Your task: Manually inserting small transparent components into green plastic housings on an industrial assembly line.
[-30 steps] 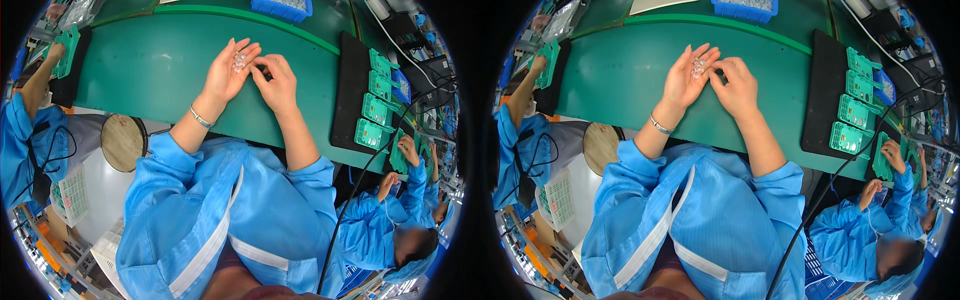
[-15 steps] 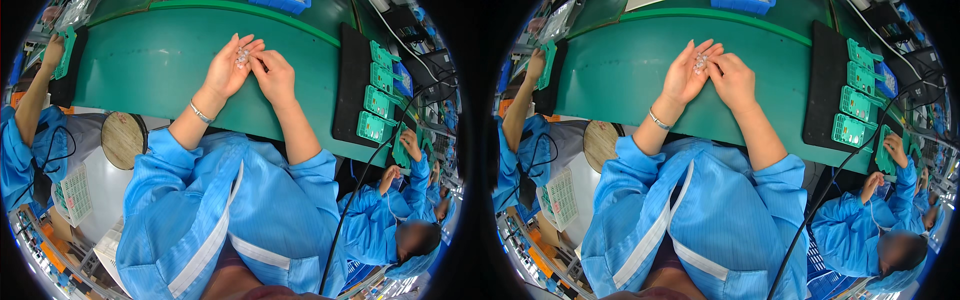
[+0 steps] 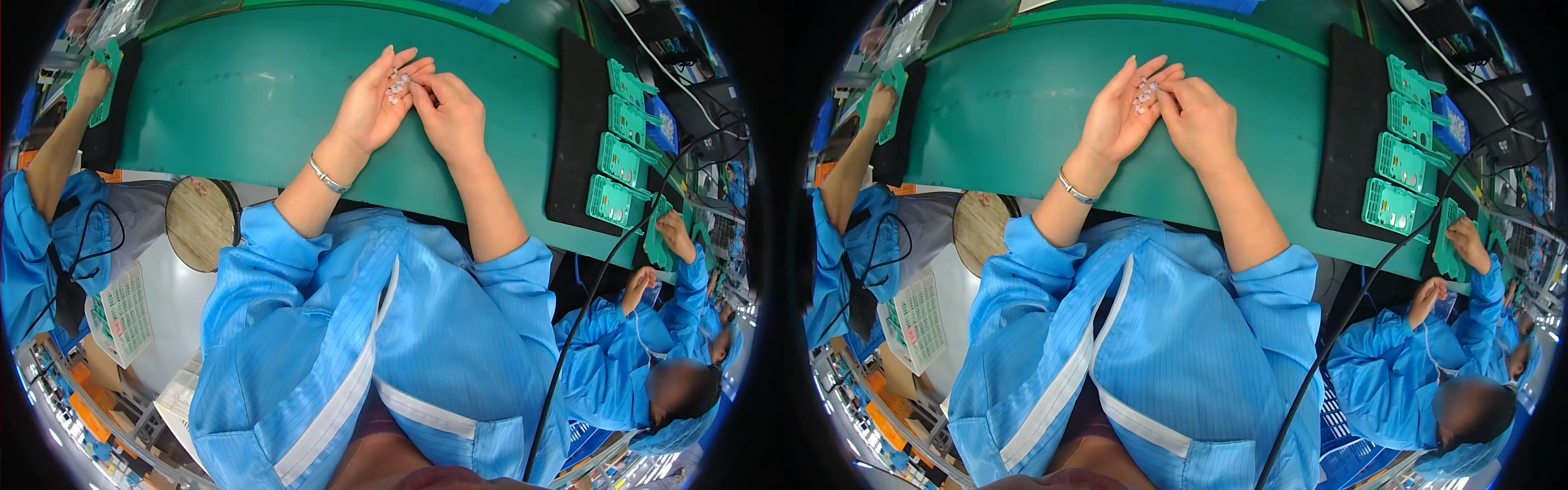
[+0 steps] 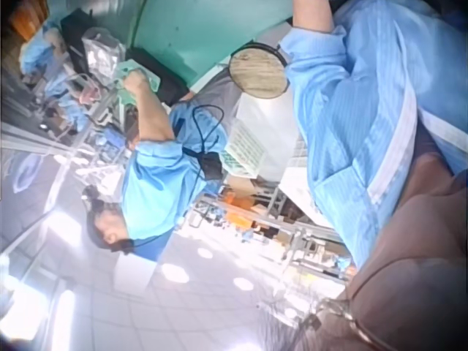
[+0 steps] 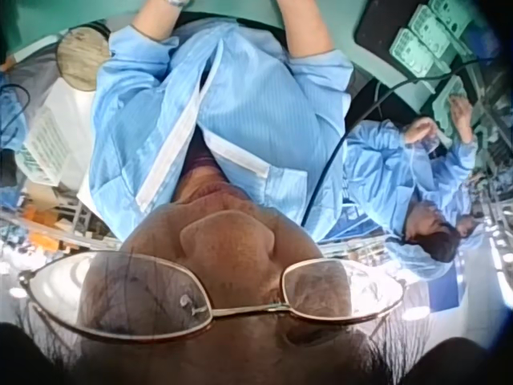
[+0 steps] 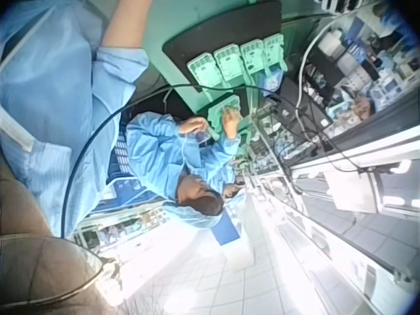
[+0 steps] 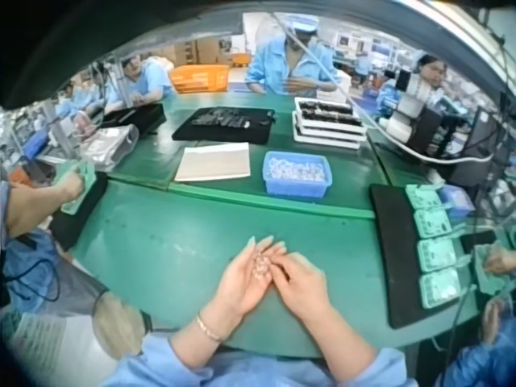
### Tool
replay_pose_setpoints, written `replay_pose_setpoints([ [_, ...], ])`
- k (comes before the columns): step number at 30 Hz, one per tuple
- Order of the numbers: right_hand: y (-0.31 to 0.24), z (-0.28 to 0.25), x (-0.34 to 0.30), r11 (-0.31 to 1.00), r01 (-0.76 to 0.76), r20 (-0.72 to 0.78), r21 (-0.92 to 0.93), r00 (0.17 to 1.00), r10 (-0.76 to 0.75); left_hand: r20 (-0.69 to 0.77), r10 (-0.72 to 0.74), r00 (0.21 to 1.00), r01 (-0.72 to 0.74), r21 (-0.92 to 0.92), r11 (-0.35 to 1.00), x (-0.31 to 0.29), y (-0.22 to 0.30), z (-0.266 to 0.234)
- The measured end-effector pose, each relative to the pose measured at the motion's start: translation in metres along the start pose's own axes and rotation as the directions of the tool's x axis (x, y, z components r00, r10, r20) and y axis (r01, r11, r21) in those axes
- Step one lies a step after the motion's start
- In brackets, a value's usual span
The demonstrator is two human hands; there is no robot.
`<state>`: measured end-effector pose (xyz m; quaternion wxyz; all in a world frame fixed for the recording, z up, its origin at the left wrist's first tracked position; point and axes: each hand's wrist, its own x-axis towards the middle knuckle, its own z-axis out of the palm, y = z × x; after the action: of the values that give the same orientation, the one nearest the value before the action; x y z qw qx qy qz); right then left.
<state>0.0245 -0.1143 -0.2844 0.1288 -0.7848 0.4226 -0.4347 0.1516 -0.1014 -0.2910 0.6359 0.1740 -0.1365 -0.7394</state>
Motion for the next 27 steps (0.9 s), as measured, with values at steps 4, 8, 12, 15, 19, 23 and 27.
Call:
replay_pose_setpoints([
  [4,0.001,-0.003,0.001,0.996,-0.088,0.021,0.015,0.996,0.088,0.009,-0.030,1.000,0.030,0.006,1.000,0.000,-0.002,0.000],
  [8,0.010,-0.010,0.004,0.804,-0.466,0.101,0.370,0.880,0.464,0.002,-0.018,1.000,0.017,0.141,0.990,-0.001,-0.006,0.002],
  [12,0.017,-0.025,0.011,0.537,-0.614,0.289,0.579,0.770,0.569,-0.049,0.004,0.999,0.008,0.248,0.969,-0.003,-0.012,0.008],
  [15,0.021,-0.033,0.013,0.480,-0.630,0.358,0.611,0.760,0.543,-0.042,-0.004,0.999,0.017,0.309,0.951,-0.003,-0.015,0.004],
  [19,0.024,-0.036,0.013,0.464,-0.632,0.403,0.621,0.765,0.503,-0.041,-0.021,0.999,0.033,0.320,0.947,-0.002,-0.016,0.003],
  [23,0.027,-0.036,0.013,0.478,-0.649,0.435,0.593,0.757,0.488,-0.054,-0.033,0.998,0.048,0.320,0.946,-0.001,-0.018,0.006],
  [27,0.030,-0.037,0.013,0.474,-0.651,0.440,0.592,0.755,0.487,-0.067,-0.044,0.997,0.063,0.328,0.943,0.003,-0.022,0.003],
])
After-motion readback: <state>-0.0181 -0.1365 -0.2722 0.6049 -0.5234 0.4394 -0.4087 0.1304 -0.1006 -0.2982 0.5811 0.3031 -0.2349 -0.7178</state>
